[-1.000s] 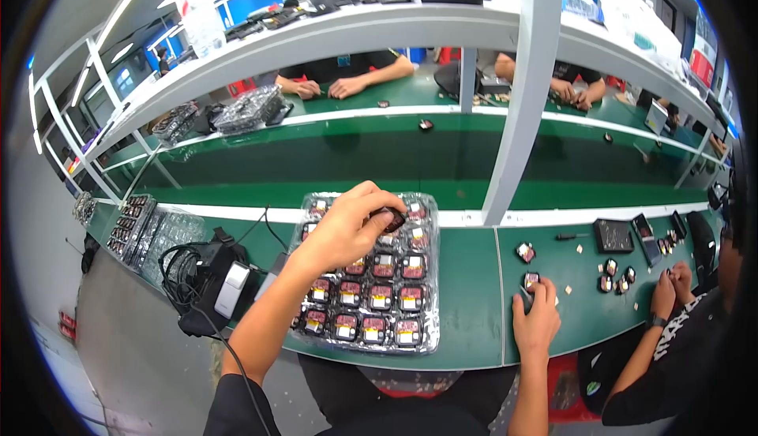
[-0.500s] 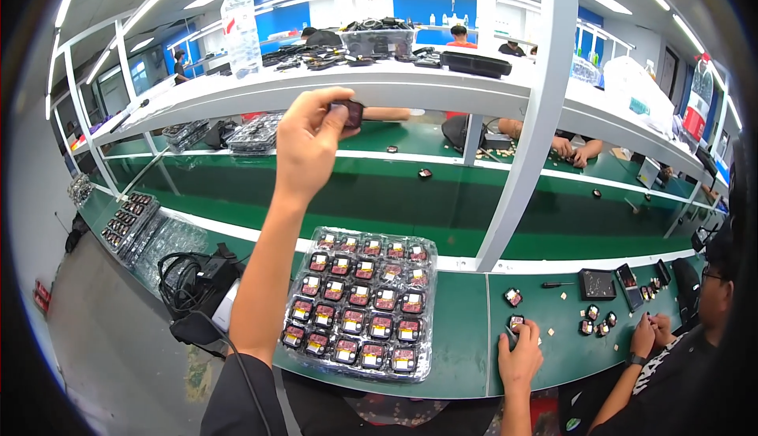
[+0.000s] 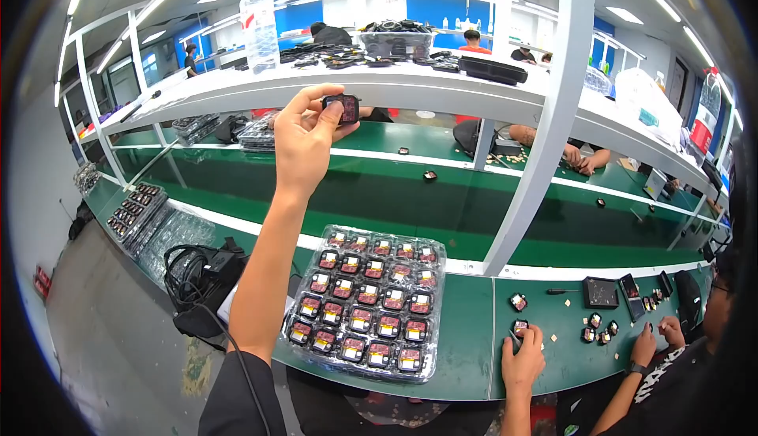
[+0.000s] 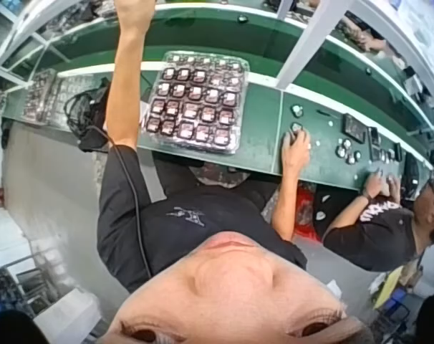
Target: Assembling and testing small electronic display units using a metal probe and tweezers at a factory workstation.
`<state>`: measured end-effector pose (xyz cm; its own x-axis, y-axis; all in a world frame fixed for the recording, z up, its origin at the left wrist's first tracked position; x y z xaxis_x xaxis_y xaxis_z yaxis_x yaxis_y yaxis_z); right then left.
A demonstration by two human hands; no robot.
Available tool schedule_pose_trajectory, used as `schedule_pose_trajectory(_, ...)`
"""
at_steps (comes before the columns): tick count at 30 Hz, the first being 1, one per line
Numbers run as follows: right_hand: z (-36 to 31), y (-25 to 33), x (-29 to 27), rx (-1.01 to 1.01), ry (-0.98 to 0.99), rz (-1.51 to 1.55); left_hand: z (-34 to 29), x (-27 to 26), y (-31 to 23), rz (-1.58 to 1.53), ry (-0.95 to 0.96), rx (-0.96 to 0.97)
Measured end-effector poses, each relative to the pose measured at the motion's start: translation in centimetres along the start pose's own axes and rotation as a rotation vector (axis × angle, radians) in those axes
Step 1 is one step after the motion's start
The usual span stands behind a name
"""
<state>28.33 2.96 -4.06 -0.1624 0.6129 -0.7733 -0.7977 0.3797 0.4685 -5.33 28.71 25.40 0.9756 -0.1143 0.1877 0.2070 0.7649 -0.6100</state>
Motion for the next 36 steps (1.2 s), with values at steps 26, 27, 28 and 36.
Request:
schedule_pose_trajectory(26, 0.0, 0.2, -0.2, -0.008, -0.010, 0.028, -7.3, -0.5, 4.8, -0.394, 0.162, -0.780)
schedule_pose_trajectory(27, 0.1, 0.2, -0.2, -0.005, -0.013, 0.028, -8.3, -0.4, 5.1, -0.362, 0.184, -0.800)
schedule_pose_trajectory(28, 0.0, 0.3, -0.3, -0.004, -0.007, 0.017, -9.3, -0.5, 5.5, -0.330, 0.203, -0.822)
schedule_pose_trajectory(36, 0.0, 0.2, -0.2, -0.011, -0.005, 0.016, -13.8, 1.0, 3.5, -0.107, 0.351, -0.783)
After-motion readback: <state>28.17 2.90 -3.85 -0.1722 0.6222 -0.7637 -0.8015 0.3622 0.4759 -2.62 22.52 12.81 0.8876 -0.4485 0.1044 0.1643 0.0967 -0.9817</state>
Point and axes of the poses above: each hand's wrist, its own z-axis towards the middle knuckle, its own x-axis out of the palm, y = z × x, the point moved 2 cm from there along z, towards the middle knuckle, and after that the axes turned 5 degrees about -y, right-handed, at the moved point
